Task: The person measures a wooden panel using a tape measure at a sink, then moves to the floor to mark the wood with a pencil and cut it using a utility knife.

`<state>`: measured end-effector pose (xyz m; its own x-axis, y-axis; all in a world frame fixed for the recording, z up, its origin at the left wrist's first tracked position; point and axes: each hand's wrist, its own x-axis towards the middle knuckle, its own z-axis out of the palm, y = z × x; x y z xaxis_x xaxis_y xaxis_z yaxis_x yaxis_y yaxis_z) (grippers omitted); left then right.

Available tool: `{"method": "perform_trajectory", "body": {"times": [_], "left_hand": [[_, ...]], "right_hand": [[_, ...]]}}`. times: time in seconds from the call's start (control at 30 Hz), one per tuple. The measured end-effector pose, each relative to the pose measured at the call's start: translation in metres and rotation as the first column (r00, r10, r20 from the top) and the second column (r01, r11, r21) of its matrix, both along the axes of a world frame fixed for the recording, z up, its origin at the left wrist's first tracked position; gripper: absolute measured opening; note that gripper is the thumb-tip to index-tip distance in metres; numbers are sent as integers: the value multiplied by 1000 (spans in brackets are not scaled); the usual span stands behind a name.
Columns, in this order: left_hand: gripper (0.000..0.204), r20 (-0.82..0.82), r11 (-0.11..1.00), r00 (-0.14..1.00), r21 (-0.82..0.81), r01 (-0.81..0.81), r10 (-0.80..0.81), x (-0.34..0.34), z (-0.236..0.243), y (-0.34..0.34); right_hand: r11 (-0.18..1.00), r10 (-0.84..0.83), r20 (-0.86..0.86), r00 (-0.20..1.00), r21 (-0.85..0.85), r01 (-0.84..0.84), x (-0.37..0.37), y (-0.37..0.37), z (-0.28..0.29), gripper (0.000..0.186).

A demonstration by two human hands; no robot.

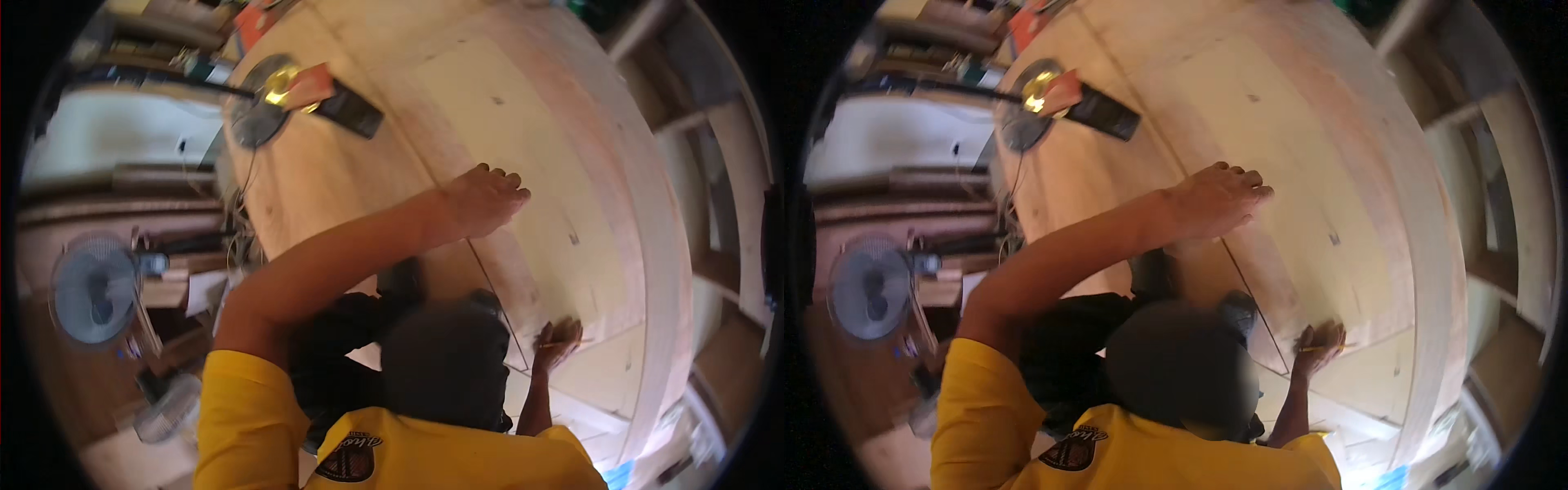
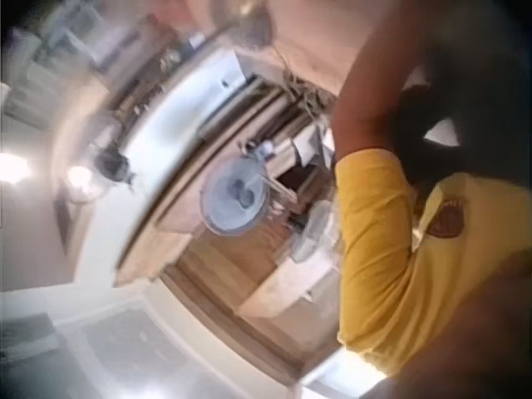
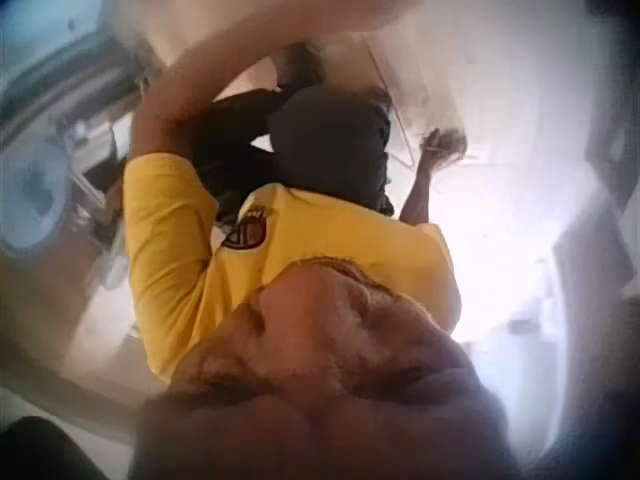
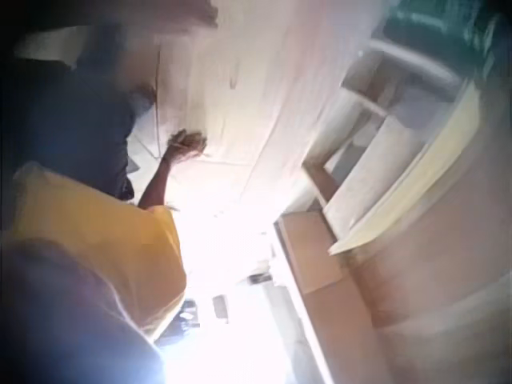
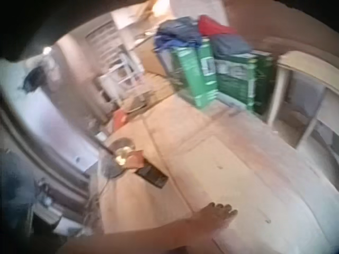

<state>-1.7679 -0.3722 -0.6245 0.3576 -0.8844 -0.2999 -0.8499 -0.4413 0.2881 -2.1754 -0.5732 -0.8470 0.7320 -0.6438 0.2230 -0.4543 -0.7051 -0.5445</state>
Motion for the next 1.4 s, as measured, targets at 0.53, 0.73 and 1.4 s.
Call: {"method": "perform_trajectory", "body": {"times": [0.53,0.73,1.4], "left_hand": [[59,-306,540,468,215,-814,829,-60,93,354],[60,-752,-5,-257,319,-948,607,-84,-14,470],[40,-708,-549,-302,-144,-823,638,-71,-35,525]], "right_hand": [[552,830,-97,550,-1,-834,183,99,-12,20],[498,844,-276,460,84,-863,339,128,3,37],[640,-115,-336,935,695,328,178,124,208,41]]}}
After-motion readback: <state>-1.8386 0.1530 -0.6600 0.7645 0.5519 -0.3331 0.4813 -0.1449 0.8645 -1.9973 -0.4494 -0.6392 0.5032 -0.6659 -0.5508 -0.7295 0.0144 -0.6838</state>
